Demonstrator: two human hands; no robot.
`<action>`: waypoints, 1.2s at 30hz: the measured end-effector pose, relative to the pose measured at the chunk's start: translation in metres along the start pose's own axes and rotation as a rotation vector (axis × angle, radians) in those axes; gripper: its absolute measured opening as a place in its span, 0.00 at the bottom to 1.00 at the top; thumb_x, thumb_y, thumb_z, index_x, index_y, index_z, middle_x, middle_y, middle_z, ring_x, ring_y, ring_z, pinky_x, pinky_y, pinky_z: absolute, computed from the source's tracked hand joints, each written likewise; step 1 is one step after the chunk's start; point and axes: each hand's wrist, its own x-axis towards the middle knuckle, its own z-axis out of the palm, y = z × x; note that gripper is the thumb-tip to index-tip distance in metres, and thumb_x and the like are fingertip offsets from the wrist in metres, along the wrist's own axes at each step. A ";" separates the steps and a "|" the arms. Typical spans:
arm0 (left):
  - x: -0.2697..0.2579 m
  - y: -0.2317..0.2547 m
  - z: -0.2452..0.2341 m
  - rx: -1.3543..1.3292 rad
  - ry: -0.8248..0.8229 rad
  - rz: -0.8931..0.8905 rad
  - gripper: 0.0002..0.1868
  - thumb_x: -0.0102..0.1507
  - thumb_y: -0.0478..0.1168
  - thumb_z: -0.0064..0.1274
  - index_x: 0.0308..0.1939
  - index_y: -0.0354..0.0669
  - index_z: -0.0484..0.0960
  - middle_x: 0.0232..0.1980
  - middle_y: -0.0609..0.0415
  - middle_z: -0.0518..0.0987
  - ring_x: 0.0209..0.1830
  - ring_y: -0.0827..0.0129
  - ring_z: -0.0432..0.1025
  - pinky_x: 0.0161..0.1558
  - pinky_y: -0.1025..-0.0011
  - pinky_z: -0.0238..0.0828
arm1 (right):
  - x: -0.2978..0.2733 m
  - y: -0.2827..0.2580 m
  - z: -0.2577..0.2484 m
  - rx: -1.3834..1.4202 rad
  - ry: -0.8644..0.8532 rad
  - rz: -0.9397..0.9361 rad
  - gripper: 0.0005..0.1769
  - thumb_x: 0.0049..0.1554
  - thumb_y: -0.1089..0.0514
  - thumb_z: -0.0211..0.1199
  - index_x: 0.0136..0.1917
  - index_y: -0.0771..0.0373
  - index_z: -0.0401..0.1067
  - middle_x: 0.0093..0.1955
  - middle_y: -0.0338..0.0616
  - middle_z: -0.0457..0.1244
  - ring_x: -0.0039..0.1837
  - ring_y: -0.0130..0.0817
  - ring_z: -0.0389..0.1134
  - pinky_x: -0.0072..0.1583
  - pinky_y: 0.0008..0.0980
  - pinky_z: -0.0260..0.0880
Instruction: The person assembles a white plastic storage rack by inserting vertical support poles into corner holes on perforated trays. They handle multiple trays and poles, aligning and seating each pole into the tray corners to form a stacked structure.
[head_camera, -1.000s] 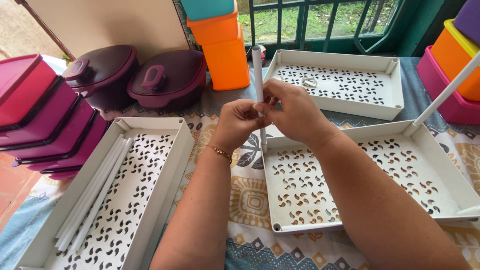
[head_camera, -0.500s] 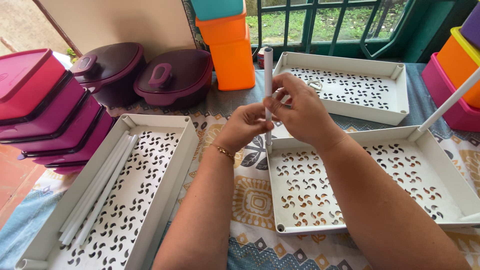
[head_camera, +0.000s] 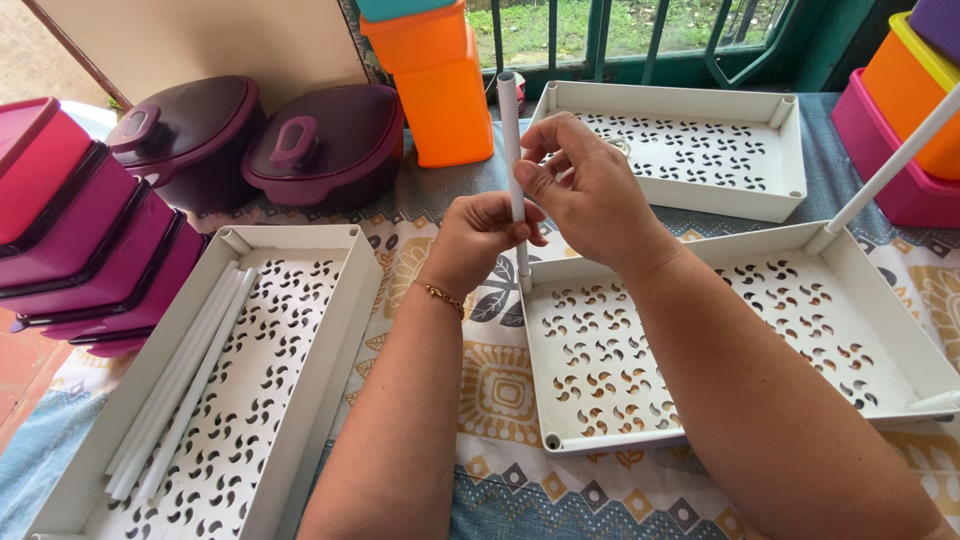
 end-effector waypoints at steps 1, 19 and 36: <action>-0.001 0.000 0.000 -0.015 -0.017 0.008 0.09 0.63 0.23 0.54 0.45 0.32 0.86 0.38 0.52 0.84 0.41 0.68 0.81 0.51 0.69 0.81 | 0.000 -0.003 0.000 -0.007 0.002 -0.007 0.14 0.66 0.52 0.63 0.58 0.63 0.69 0.52 0.40 0.68 0.50 0.28 0.70 0.52 0.30 0.72; 0.001 0.017 0.000 0.128 -0.031 -0.071 0.09 0.62 0.27 0.57 0.46 0.32 0.86 0.39 0.50 0.86 0.41 0.70 0.82 0.46 0.74 0.79 | -0.021 -0.156 -0.111 -0.329 -0.128 -0.170 0.10 0.63 0.59 0.66 0.54 0.67 0.73 0.47 0.41 0.67 0.50 0.28 0.67 0.56 0.28 0.70; 0.005 0.015 -0.001 0.163 -0.043 -0.075 0.10 0.63 0.29 0.58 0.48 0.33 0.86 0.38 0.51 0.86 0.40 0.73 0.81 0.46 0.73 0.79 | -0.130 -0.055 -0.086 -0.600 -1.265 0.748 0.23 0.57 0.35 0.57 0.55 0.51 0.71 0.55 0.38 0.65 0.59 0.37 0.68 0.61 0.38 0.68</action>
